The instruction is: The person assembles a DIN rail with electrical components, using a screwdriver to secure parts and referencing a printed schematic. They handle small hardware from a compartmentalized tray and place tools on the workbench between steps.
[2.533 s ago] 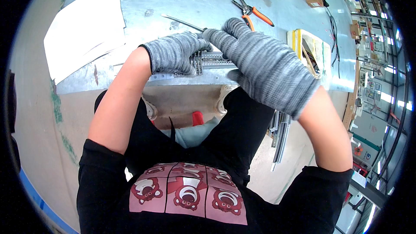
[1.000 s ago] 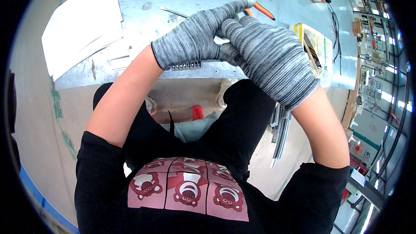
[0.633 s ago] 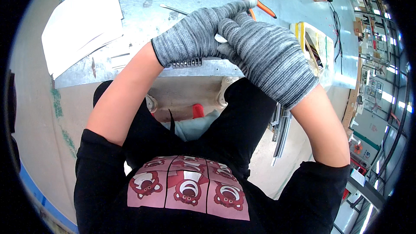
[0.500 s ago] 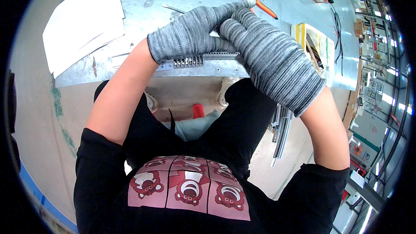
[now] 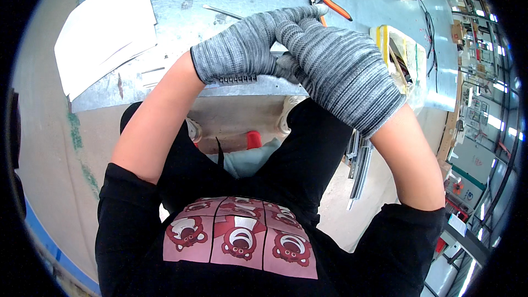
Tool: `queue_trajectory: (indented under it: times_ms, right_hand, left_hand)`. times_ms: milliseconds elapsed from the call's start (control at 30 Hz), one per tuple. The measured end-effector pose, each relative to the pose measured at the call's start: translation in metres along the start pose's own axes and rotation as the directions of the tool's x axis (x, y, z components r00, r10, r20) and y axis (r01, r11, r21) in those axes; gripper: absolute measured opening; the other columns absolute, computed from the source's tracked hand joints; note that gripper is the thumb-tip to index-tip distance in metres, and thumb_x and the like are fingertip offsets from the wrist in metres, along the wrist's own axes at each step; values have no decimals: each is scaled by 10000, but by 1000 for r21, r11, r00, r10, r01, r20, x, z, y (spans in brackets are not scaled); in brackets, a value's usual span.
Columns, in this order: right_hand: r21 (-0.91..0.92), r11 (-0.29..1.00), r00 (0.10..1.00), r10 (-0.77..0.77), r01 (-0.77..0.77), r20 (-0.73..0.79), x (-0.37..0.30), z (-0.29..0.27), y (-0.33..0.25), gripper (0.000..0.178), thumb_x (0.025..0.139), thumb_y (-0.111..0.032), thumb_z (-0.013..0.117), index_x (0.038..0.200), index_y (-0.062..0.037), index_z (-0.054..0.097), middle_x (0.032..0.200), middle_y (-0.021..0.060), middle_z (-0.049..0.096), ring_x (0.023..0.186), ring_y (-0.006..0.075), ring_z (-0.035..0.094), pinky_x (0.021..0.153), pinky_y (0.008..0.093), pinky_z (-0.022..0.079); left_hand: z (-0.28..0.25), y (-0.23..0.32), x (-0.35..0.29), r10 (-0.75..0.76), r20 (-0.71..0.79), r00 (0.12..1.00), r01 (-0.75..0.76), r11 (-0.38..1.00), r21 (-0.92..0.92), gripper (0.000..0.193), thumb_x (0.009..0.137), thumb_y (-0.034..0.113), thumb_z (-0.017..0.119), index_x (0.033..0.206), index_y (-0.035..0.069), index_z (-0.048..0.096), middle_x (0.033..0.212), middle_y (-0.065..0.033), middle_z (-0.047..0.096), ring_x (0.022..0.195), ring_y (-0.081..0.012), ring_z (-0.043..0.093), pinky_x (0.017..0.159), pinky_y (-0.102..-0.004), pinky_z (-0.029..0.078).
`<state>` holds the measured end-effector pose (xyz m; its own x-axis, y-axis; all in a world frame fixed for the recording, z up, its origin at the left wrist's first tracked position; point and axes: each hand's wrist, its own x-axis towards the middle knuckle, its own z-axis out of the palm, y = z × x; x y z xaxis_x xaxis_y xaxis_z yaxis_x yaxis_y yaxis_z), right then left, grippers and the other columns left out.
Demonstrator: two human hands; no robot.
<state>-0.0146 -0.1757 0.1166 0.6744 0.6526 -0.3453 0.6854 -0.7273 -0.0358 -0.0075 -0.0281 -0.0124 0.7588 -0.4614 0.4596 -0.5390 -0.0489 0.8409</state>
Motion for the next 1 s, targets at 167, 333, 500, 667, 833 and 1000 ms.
queue_trajectory:
  times_ms: [167,333,500,667,833,1000]
  right_hand:
    - [-96,988,971,-135,118,-196,-19,1,15,336,846,-171,679,1163,-81,618,1008,95,682,979,270,663,910,348,522]
    - [-65,998,999,-21,19,-29,-2,-1,2,330,850,-62,614,1180,-81,610,1124,120,642,1017,296,645,915,364,520]
    - [-79,977,961,-211,200,-180,-8,6,15,339,844,-86,644,1181,-90,612,1108,114,654,996,289,649,879,364,530]
    - [-64,998,998,5,-1,59,-1,-2,-2,394,827,-23,621,1216,-76,593,1171,144,619,1016,324,639,905,371,528]
    - [84,995,998,-54,55,-9,-17,9,20,405,836,-8,619,1233,-87,591,1197,146,600,1029,321,632,921,369,518]
    - [-54,995,997,-79,78,-15,-11,-1,9,271,871,-83,629,1141,-69,622,1007,140,608,912,312,638,824,404,519]
  left_hand:
    - [-6,15,23,-246,205,947,256,966,-26,754,723,387,823,1370,146,520,1215,-116,657,1093,-293,644,1020,-397,478]
    - [0,-5,5,-96,16,995,95,994,55,641,757,366,806,1316,150,577,1298,-96,610,1151,-273,613,1040,-387,459]
    - [-19,18,17,-371,195,908,375,927,19,775,724,300,827,1409,206,477,1258,-124,629,1148,-242,619,1040,-398,458]
    - [3,-7,-1,-7,-132,991,22,994,110,826,733,386,812,1441,202,427,1077,-109,704,998,-255,690,911,-389,546]
    - [-1,-3,18,-114,83,990,97,978,184,777,735,437,794,1402,187,484,1053,-127,709,974,-274,696,915,-382,549]
    - [-26,10,6,-306,104,946,296,950,99,768,730,369,803,1402,161,493,1045,-123,691,977,-259,679,942,-362,532]
